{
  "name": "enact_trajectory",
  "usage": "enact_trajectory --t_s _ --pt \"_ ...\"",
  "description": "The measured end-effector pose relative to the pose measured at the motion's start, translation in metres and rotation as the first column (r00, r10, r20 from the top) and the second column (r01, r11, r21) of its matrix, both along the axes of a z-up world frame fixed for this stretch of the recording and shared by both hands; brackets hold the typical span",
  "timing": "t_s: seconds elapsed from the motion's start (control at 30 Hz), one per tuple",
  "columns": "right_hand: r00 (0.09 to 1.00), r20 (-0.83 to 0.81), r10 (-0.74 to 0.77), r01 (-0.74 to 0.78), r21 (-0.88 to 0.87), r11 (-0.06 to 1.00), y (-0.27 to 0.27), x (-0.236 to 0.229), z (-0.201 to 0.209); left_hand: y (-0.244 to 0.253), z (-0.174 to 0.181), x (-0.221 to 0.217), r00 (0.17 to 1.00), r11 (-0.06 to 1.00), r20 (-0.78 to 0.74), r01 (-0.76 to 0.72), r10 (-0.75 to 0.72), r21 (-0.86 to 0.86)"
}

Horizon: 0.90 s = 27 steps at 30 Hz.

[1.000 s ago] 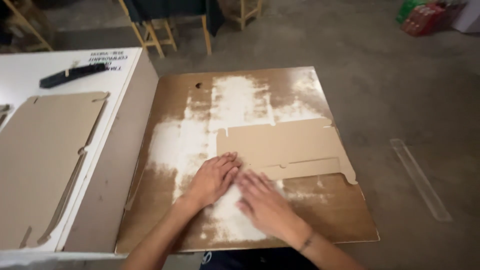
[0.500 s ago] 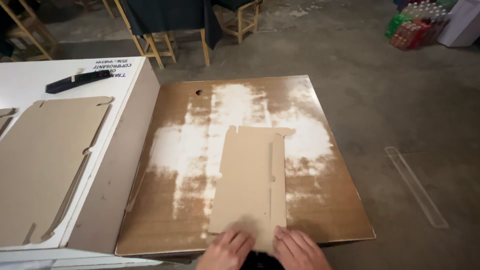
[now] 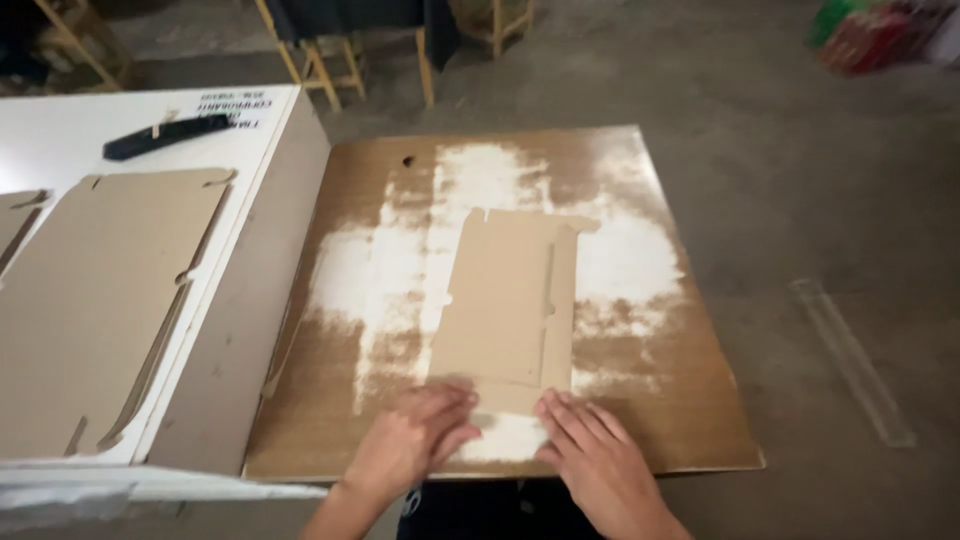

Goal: The person assembles flat cardboard pieces into small rectangular boxes by hand. They fold the sides and tuck the flaps into slots to form the box structure, repeating the process for multiple units and stacking the finished boxes on a table.

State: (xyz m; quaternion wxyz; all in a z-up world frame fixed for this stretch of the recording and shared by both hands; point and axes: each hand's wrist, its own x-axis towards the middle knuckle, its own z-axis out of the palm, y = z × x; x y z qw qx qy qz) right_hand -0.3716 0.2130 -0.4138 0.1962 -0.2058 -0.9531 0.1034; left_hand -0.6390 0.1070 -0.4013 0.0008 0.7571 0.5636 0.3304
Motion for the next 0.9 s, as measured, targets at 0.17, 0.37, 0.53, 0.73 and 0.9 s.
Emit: enact_trajectory --t_s 0.17,0.37,0.53,0.73,0.9 --pt "0.995 0.014 -0.098 0.097 0.059 0.994 -0.021 -0.008 0.004 0.001 0.021 0.019 0.970 0.966 -0.037 -0.242 0.240 -0.089" --pt "0.981 -0.060 -0.182 0.186 0.075 0.980 -0.017 -0.004 -0.008 0.029 0.005 0.037 0.856 0.857 0.099 -0.490 0.508 -0.158" --pt "0.953 0.114 -0.281 0.269 0.114 0.956 0.007 0.005 -0.008 0.057 0.012 0.029 0.656 0.807 0.569 -0.106 0.496 -0.581" --pt "0.978 0.097 -0.187 0.197 -0.108 0.975 -0.004 -0.058 0.010 0.071 -0.028 -0.020 1.000 0.998 -0.003 -0.001 0.001 -0.068" --pt "1.000 -0.006 -0.024 0.024 -0.054 0.998 -0.007 -0.060 0.027 0.075 0.024 -0.009 0.965 0.865 -0.257 -0.174 0.055 -0.470"
